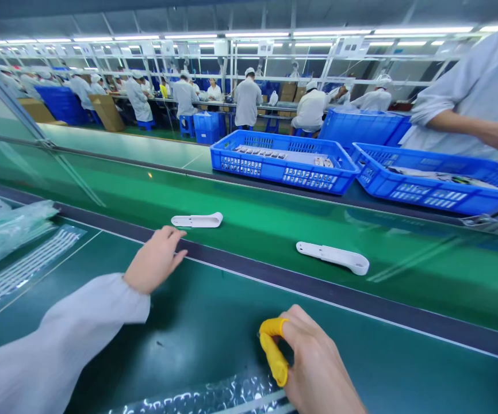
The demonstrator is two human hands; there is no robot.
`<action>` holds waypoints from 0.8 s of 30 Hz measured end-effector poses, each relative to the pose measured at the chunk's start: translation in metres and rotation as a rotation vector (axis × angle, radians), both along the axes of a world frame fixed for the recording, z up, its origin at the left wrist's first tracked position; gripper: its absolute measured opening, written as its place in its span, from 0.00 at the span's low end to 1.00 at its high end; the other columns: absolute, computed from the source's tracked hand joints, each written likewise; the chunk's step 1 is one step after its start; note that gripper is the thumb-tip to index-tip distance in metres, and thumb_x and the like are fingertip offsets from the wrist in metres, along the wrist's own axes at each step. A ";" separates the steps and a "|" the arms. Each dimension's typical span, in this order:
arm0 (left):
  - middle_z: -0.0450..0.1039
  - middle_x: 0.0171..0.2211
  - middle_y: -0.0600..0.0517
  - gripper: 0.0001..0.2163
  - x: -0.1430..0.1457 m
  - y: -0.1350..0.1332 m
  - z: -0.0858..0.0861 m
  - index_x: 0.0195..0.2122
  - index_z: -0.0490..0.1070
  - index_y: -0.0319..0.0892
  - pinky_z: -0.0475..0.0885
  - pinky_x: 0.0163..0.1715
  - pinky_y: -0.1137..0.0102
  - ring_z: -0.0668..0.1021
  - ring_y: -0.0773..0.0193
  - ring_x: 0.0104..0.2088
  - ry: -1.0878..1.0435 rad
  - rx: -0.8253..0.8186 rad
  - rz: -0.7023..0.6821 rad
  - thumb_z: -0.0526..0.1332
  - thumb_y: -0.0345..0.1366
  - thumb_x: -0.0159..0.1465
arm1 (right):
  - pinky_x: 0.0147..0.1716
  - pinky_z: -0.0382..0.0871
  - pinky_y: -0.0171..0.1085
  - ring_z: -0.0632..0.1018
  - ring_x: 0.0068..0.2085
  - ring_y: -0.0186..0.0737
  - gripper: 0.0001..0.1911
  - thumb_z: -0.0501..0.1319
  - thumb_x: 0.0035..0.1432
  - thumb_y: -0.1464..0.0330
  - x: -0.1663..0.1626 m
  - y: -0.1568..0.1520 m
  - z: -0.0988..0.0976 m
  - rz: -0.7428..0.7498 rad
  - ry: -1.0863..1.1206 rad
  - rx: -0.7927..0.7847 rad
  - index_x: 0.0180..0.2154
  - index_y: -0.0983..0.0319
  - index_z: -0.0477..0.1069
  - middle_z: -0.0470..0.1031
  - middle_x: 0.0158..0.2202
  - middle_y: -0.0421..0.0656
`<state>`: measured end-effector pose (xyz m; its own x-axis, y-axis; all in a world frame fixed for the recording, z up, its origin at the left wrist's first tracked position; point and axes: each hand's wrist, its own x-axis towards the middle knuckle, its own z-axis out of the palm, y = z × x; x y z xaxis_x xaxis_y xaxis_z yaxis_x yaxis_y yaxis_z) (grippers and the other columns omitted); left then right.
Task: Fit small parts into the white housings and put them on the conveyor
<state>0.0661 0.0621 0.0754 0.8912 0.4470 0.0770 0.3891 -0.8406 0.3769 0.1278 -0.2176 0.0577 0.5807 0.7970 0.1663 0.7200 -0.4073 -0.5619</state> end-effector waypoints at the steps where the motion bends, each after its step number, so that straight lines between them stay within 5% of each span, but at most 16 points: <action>1: 0.59 0.52 0.42 0.15 0.010 0.015 -0.003 0.49 0.62 0.37 0.59 0.50 0.52 0.62 0.48 0.53 -0.033 0.025 0.044 0.56 0.27 0.60 | 0.22 0.63 0.33 0.70 0.26 0.38 0.11 0.48 0.46 0.79 0.001 0.000 0.000 -0.010 0.010 0.010 0.25 0.59 0.64 0.67 0.26 0.41; 5: 0.61 0.52 0.47 0.13 0.041 0.054 -0.016 0.49 0.63 0.41 0.61 0.49 0.51 0.66 0.52 0.51 -0.090 -0.023 0.133 0.57 0.34 0.62 | 0.20 0.65 0.33 0.70 0.25 0.38 0.10 0.51 0.45 0.78 0.005 0.002 0.000 -0.062 0.040 0.064 0.24 0.58 0.66 0.68 0.24 0.41; 8: 0.68 0.45 0.48 0.08 0.050 0.057 -0.017 0.42 0.67 0.39 0.68 0.44 0.57 0.72 0.58 0.44 -0.087 -0.178 0.141 0.57 0.35 0.63 | 0.20 0.65 0.33 0.70 0.24 0.38 0.10 0.51 0.47 0.76 0.008 0.004 0.000 -0.082 0.037 0.090 0.21 0.58 0.66 0.67 0.23 0.40; 17: 0.75 0.22 0.50 0.11 -0.010 -0.013 0.028 0.33 0.71 0.34 0.72 0.23 0.72 0.75 0.66 0.21 0.099 -0.812 -0.044 0.55 0.37 0.58 | 0.24 0.64 0.35 0.69 0.26 0.38 0.10 0.51 0.53 0.76 0.015 0.009 0.024 -0.038 0.000 0.161 0.30 0.59 0.68 0.68 0.25 0.40; 24: 0.73 0.18 0.52 0.14 -0.040 -0.032 0.017 0.31 0.70 0.36 0.68 0.19 0.73 0.73 0.67 0.18 0.202 -0.944 -0.074 0.57 0.44 0.54 | 0.19 0.58 0.32 0.67 0.23 0.37 0.11 0.49 0.51 0.77 0.006 0.022 0.017 0.039 -0.026 -0.030 0.22 0.62 0.66 0.65 0.20 0.41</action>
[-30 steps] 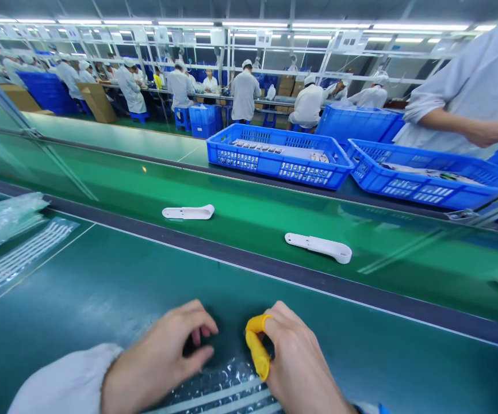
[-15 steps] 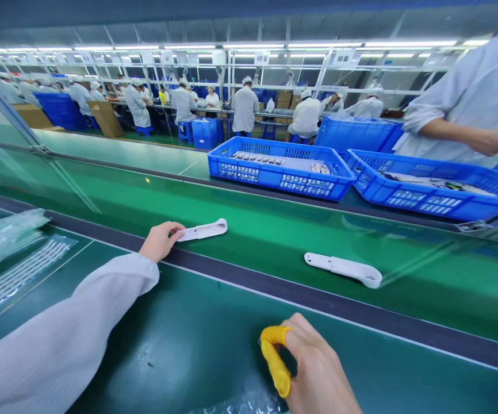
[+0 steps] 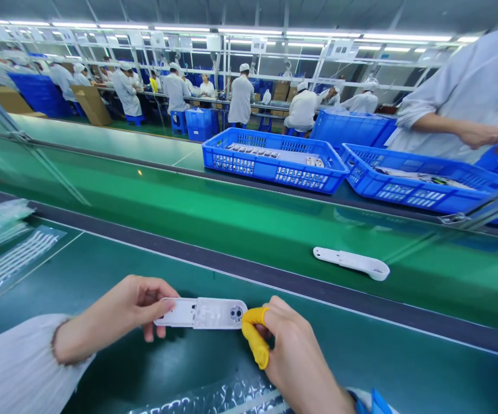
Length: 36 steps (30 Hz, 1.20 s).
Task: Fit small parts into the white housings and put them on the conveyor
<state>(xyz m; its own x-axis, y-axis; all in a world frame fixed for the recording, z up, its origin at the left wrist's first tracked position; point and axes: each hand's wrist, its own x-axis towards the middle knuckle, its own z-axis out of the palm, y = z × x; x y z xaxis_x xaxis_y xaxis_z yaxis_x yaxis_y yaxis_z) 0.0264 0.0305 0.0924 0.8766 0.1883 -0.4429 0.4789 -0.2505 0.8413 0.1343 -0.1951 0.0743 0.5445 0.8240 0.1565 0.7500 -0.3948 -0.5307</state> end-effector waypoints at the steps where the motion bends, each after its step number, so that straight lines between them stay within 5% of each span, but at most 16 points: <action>1: 0.72 0.18 0.53 0.14 -0.001 -0.002 -0.001 0.30 0.69 0.36 0.68 0.18 0.74 0.73 0.67 0.18 0.008 -0.008 -0.009 0.57 0.44 0.54 | 0.19 0.58 0.32 0.67 0.22 0.36 0.11 0.50 0.49 0.78 -0.001 0.003 -0.002 -0.011 0.008 -0.066 0.21 0.62 0.65 0.64 0.20 0.41; 8: 0.69 0.17 0.55 0.13 -0.006 -0.014 0.001 0.27 0.67 0.37 0.66 0.16 0.75 0.72 0.69 0.16 0.023 -0.095 0.013 0.58 0.44 0.52 | 0.18 0.51 0.30 0.59 0.19 0.31 0.10 0.53 0.43 0.81 -0.005 0.015 -0.005 -0.054 0.064 -0.318 0.17 0.61 0.61 0.57 0.16 0.35; 14: 0.69 0.17 0.55 0.14 -0.008 -0.016 0.002 0.29 0.67 0.36 0.66 0.16 0.75 0.71 0.69 0.16 0.043 -0.102 0.011 0.57 0.44 0.52 | 0.21 0.55 0.30 0.66 0.22 0.32 0.12 0.52 0.48 0.82 0.000 0.008 0.005 0.161 0.116 -0.416 0.23 0.61 0.67 0.70 0.22 0.37; 19: 0.68 0.17 0.55 0.14 -0.008 -0.017 0.002 0.28 0.67 0.36 0.67 0.17 0.74 0.72 0.69 0.17 0.045 -0.113 0.002 0.57 0.45 0.52 | 0.21 0.54 0.33 0.70 0.22 0.35 0.12 0.55 0.43 0.83 0.003 0.005 0.010 0.345 -0.146 -0.557 0.26 0.62 0.68 0.72 0.23 0.39; 25: 0.68 0.17 0.56 0.13 -0.009 -0.018 0.003 0.28 0.67 0.37 0.67 0.17 0.74 0.72 0.68 0.17 0.049 -0.100 -0.003 0.57 0.43 0.53 | 0.18 0.46 0.38 0.69 0.19 0.40 0.12 0.58 0.40 0.82 -0.004 0.005 0.015 0.441 -0.589 -0.560 0.24 0.59 0.65 0.71 0.19 0.39; 36: 0.69 0.17 0.56 0.12 -0.010 -0.018 0.006 0.28 0.67 0.37 0.68 0.18 0.75 0.73 0.69 0.17 0.041 -0.109 0.003 0.57 0.42 0.53 | 0.19 0.46 0.38 0.66 0.19 0.37 0.14 0.56 0.36 0.83 0.002 -0.011 0.014 0.418 -0.608 -0.438 0.23 0.59 0.63 0.68 0.19 0.38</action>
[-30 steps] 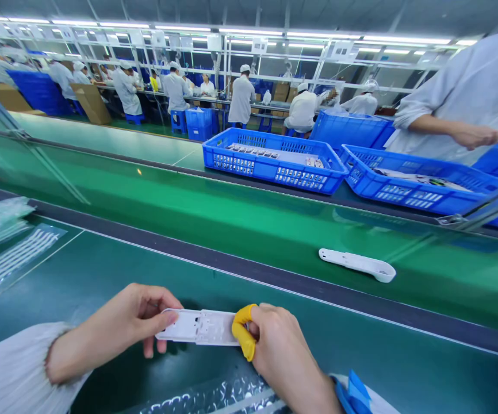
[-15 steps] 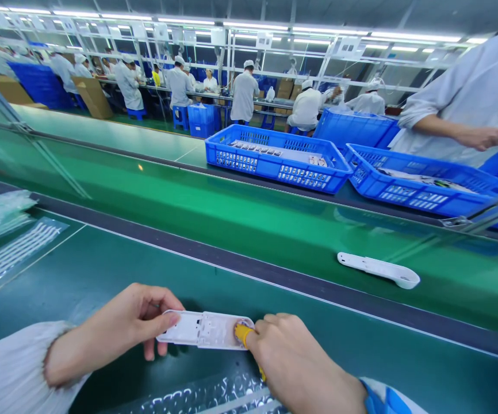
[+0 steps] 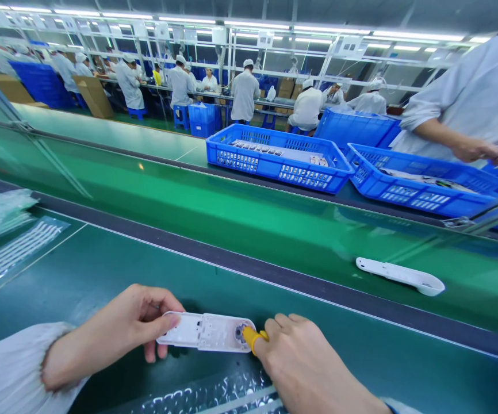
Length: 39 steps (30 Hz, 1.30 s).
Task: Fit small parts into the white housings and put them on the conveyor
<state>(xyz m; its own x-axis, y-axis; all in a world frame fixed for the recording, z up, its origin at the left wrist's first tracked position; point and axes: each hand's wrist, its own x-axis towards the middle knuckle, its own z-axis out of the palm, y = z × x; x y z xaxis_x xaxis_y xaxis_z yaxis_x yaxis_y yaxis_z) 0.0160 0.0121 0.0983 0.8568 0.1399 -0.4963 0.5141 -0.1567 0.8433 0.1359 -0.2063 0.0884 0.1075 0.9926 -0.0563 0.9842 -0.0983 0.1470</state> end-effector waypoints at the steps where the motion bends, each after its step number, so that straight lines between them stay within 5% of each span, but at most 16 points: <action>1: 0.69 0.17 0.56 0.12 0.000 0.000 0.000 0.29 0.68 0.37 0.69 0.19 0.74 0.73 0.69 0.17 -0.009 0.003 0.003 0.57 0.42 0.53 | 0.19 0.47 0.38 0.66 0.20 0.37 0.13 0.55 0.37 0.83 0.001 -0.001 0.002 -0.006 0.045 0.021 0.23 0.58 0.63 0.68 0.19 0.38; 9: 0.72 0.16 0.54 0.12 -0.002 0.004 0.000 0.29 0.69 0.37 0.70 0.21 0.73 0.75 0.67 0.18 0.001 0.005 0.026 0.58 0.43 0.53 | 0.17 0.50 0.34 0.64 0.17 0.34 0.14 0.47 0.40 0.84 0.009 -0.010 0.017 -0.110 0.174 0.290 0.18 0.60 0.59 0.65 0.18 0.40; 25: 0.72 0.18 0.54 0.14 -0.010 -0.005 -0.002 0.30 0.70 0.37 0.70 0.21 0.73 0.74 0.67 0.19 -0.011 0.065 0.045 0.56 0.44 0.53 | 0.24 0.66 0.34 0.70 0.28 0.37 0.13 0.49 0.53 0.79 0.012 -0.007 -0.003 -0.293 0.515 0.304 0.29 0.59 0.68 0.69 0.29 0.42; 39: 0.74 0.20 0.50 0.18 -0.012 0.006 -0.013 0.31 0.70 0.35 0.71 0.23 0.71 0.75 0.66 0.20 0.006 0.005 0.059 0.58 0.49 0.52 | 0.25 0.68 0.36 0.70 0.28 0.38 0.12 0.50 0.56 0.76 0.014 -0.013 -0.008 -0.333 0.563 0.334 0.30 0.58 0.69 0.69 0.28 0.42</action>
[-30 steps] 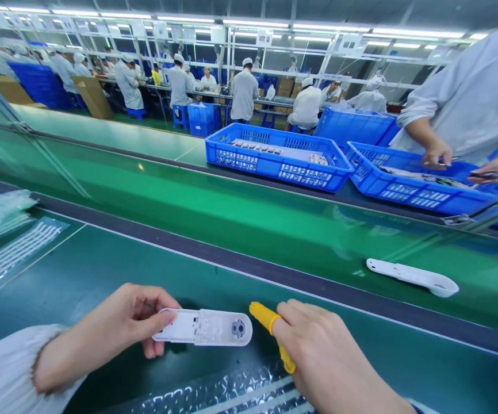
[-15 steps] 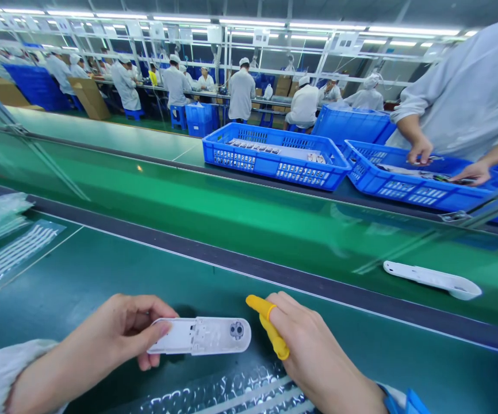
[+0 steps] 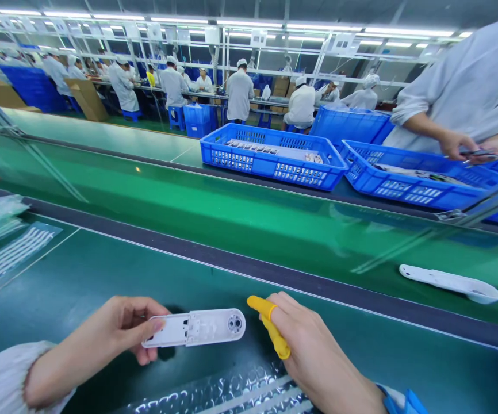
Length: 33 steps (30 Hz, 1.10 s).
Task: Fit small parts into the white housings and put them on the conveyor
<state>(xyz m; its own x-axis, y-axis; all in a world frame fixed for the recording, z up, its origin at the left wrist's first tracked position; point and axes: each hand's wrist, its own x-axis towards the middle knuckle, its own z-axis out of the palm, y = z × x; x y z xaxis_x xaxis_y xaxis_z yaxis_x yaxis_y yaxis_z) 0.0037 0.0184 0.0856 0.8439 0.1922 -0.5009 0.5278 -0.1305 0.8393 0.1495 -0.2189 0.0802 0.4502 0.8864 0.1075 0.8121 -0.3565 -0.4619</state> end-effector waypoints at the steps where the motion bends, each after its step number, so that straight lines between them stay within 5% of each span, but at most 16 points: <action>1: 0.74 0.20 0.50 0.19 0.000 0.000 -0.001 0.31 0.70 0.35 0.71 0.23 0.71 0.75 0.65 0.20 0.011 0.004 0.001 0.58 0.49 0.52 | 0.26 0.68 0.37 0.70 0.28 0.39 0.12 0.50 0.56 0.75 0.000 0.000 0.000 0.001 0.001 -0.001 0.31 0.58 0.70 0.69 0.28 0.42; 19: 0.74 0.19 0.51 0.20 -0.007 -0.003 0.001 0.32 0.70 0.34 0.71 0.22 0.72 0.74 0.67 0.19 0.035 -0.031 -0.022 0.57 0.50 0.53 | 0.26 0.68 0.36 0.70 0.28 0.38 0.13 0.48 0.54 0.77 0.000 -0.001 -0.001 0.003 0.028 -0.008 0.30 0.59 0.69 0.68 0.27 0.42; 26: 0.73 0.18 0.51 0.20 -0.008 -0.004 0.003 0.31 0.71 0.34 0.71 0.22 0.72 0.74 0.67 0.19 0.062 -0.010 -0.006 0.58 0.49 0.52 | 0.27 0.69 0.38 0.71 0.30 0.40 0.12 0.49 0.58 0.75 0.003 -0.003 -0.003 0.028 0.069 0.002 0.37 0.58 0.69 0.68 0.29 0.43; 29: 0.72 0.18 0.53 0.19 -0.010 -0.007 0.002 0.32 0.70 0.35 0.70 0.22 0.72 0.74 0.66 0.19 0.064 0.001 0.010 0.57 0.49 0.52 | 0.35 0.70 0.40 0.71 0.37 0.42 0.16 0.52 0.59 0.73 -0.004 -0.001 -0.004 0.093 0.124 0.023 0.49 0.56 0.62 0.68 0.38 0.45; 33: 0.70 0.17 0.54 0.18 -0.009 -0.008 0.001 0.31 0.69 0.36 0.70 0.22 0.71 0.73 0.66 0.18 0.048 -0.006 -0.002 0.57 0.49 0.53 | 0.43 0.67 0.45 0.68 0.45 0.45 0.34 0.57 0.55 0.73 -0.025 0.010 -0.013 0.169 0.166 0.040 0.59 0.56 0.44 0.63 0.47 0.48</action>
<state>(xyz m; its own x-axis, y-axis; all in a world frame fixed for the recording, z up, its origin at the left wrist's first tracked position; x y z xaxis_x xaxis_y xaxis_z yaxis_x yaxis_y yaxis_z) -0.0049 0.0108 0.0863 0.8190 0.1875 -0.5423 0.5676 -0.1267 0.8135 0.1248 -0.2087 0.0670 0.3099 0.9473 0.0812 0.7703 -0.2001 -0.6054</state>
